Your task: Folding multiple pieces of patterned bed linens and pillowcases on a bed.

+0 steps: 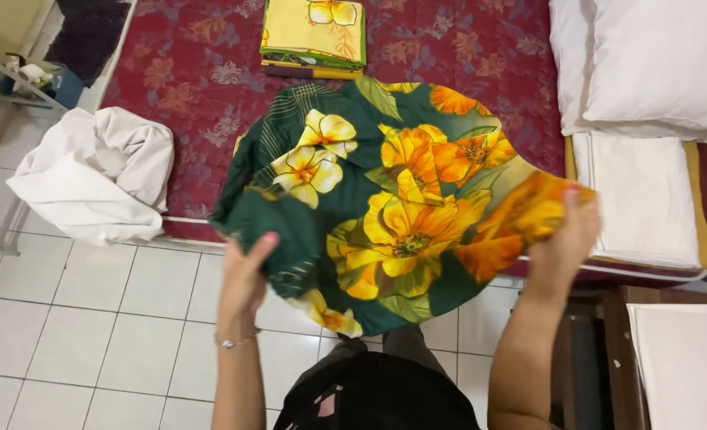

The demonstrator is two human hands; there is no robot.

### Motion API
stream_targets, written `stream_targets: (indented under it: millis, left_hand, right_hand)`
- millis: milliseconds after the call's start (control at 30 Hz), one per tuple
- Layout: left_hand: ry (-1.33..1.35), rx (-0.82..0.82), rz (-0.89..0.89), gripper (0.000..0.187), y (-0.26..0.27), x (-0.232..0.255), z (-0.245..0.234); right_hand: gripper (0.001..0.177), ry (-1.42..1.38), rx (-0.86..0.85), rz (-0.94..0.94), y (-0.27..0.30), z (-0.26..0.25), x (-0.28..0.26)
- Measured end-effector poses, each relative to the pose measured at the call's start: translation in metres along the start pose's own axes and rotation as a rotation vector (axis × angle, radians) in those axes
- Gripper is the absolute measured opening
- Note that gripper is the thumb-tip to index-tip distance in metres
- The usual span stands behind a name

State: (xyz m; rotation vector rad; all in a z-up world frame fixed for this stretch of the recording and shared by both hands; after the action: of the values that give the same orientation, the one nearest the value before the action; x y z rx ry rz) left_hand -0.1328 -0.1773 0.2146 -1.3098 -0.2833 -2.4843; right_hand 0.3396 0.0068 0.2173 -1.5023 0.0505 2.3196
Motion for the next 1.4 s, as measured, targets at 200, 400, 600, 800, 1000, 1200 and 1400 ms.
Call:
stream_targets:
  millis: [200,400,600,800,1000,1200,1400]
  left_hand:
    - [-0.196,-0.328,-0.183,0.044,0.016,-0.064,0.103]
    - [-0.169,-0.244,-0.333,0.034,0.025,-0.109,0.127]
    - [-0.142,-0.205,-0.342,0.030,0.037,-0.136,0.154]
    - [-0.288,-0.271,-0.274,0.052,0.047,-0.139,0.188]
    - [-0.230,-0.485,-0.348,0.092,0.057,-0.165,0.209]
    - [-0.427,-0.836,-0.447,0.102,0.065,-0.157,0.240]
    - [-0.851,-0.808,-0.502,0.053,0.055,-0.138,0.190]
  right_hand:
    - [0.010,0.258,-0.545,0.276,0.107,0.117,0.033]
    - [0.012,0.313,-0.817,0.318,0.141,0.103,0.044]
    - [0.011,0.289,-0.823,0.287,0.126,0.078,0.038]
    - [0.019,0.520,-0.863,0.250,0.116,0.068,0.010]
    - [0.069,0.737,-1.131,0.009,0.091,0.066,-0.025]
    - [0.080,0.748,-1.324,0.094,0.082,0.025,-0.010]
    - [0.056,0.727,-1.343,0.121,0.089,0.003,-0.005]
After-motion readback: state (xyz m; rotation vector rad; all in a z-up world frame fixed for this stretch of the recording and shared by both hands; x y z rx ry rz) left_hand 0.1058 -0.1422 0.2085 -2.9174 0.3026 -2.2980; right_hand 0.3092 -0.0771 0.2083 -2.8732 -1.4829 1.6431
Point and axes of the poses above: each hand's wrist, its own y-axis away from the middle knuckle, its own z-axis out of the palm, x = y × z, the point moved 4 cm from there along -y, towards the middle knuckle, and after that the axes turned 5 degrees about -x, right-handed, at the moved point
